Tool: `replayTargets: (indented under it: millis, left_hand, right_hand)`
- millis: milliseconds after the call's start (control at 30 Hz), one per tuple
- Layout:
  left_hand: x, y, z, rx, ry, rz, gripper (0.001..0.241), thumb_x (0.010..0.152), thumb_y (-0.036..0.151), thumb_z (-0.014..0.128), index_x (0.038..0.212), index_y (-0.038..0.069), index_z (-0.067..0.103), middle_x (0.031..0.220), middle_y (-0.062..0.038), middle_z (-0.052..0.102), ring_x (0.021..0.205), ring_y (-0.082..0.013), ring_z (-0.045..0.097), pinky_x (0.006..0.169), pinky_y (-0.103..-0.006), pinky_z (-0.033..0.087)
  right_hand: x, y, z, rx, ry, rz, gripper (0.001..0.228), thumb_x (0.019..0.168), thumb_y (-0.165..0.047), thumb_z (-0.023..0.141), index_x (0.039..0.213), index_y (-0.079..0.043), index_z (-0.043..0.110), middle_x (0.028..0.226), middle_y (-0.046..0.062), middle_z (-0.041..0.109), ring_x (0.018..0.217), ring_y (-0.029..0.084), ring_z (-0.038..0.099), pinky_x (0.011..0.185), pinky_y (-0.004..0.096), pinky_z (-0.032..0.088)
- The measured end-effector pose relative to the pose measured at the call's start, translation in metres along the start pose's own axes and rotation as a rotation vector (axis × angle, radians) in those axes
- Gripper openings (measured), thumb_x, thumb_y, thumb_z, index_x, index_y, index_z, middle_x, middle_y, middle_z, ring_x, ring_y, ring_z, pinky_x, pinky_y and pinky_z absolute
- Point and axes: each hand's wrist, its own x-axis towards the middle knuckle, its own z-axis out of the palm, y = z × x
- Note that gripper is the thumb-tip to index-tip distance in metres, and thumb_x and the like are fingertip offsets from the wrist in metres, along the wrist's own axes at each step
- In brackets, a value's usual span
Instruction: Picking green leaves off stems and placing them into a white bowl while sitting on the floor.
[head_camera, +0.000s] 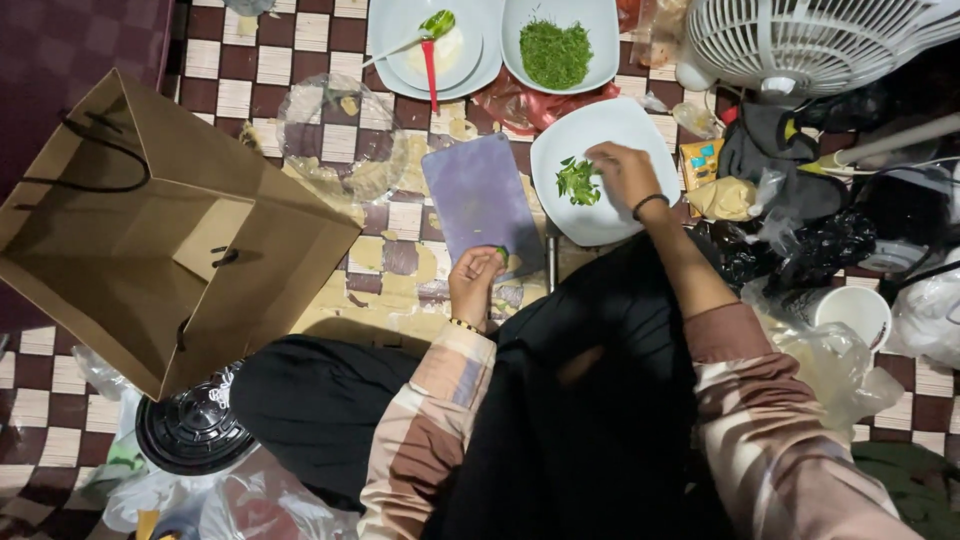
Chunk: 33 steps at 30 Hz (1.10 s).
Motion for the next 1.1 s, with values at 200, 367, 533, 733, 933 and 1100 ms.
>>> replayTargets:
  millis: [200,367,533,733,933,1100]
  left_hand:
    - [-0.002,0.003,-0.001,0.026,0.007,-0.011,0.018,0.090,0.007,0.079,0.105,0.004,0.070,0.090,-0.004,0.073,0.079,-0.0087,0.072,0.076,-0.0228,0.064]
    - [-0.001,0.001,-0.004,0.034,0.021,-0.007,0.018,0.090,0.006,0.078,0.105,0.004,0.070,0.090,-0.004,0.073,0.079,-0.0090,0.072,0.075,-0.0223,0.065]
    - [-0.001,0.002,-0.006,0.043,0.020,-0.011,0.017,0.091,0.007,0.077,0.106,0.004,0.070,0.091,-0.004,0.073,0.079,-0.0079,0.071,0.075,-0.0211,0.064]
    - [0.002,-0.001,-0.005,0.046,0.023,-0.004,0.018,0.091,0.008,0.078,0.105,0.004,0.070,0.090,-0.004,0.073,0.078,-0.0075,0.072,0.075,-0.0203,0.064]
    - [-0.001,0.007,0.002,0.021,0.031,-0.011,0.018,0.091,0.009,0.078,0.106,0.004,0.070,0.091,-0.004,0.073,0.079,-0.0081,0.072,0.075,-0.0204,0.065]
    - [-0.003,0.019,0.015,0.027,-0.019,-0.013,0.018,0.091,0.010,0.078,0.106,0.004,0.070,0.091,-0.004,0.073,0.080,-0.0096,0.073,0.077,-0.0230,0.064]
  right_hand:
    - [-0.002,0.038,0.017,-0.330,0.002,0.136,0.013,0.102,-0.017,0.064,0.107,-0.027,0.071,0.103,-0.004,0.068,0.104,0.025,0.067,0.088,0.052,0.058]
    - [0.001,0.007,0.032,-0.374,-0.116,0.134,0.017,0.104,-0.023,0.060,0.118,-0.027,0.069,0.112,-0.003,0.063,0.112,0.025,0.062,0.090,0.055,0.057]
    - [0.007,-0.003,0.037,-0.443,-0.208,0.078,0.013,0.104,-0.022,0.059,0.113,-0.025,0.069,0.113,-0.002,0.057,0.113,0.027,0.059,0.090,0.052,0.057]
    - [0.005,0.028,0.033,-0.491,-0.173,0.124,0.006,0.105,-0.023,0.061,0.102,-0.020,0.065,0.109,-0.002,0.054,0.110,0.024,0.059,0.089,0.048,0.058]
    - [-0.006,0.070,0.028,0.052,0.073,0.208,0.007,0.099,-0.010,0.071,0.100,-0.016,0.070,0.082,0.002,0.071,0.079,0.019,0.069,0.075,0.034,0.056]
    - [-0.018,0.061,0.008,-0.004,0.164,0.172,0.018,0.096,-0.005,0.072,0.104,-0.020,0.078,0.095,0.005,0.070,0.088,0.024,0.070,0.075,0.038,0.060]
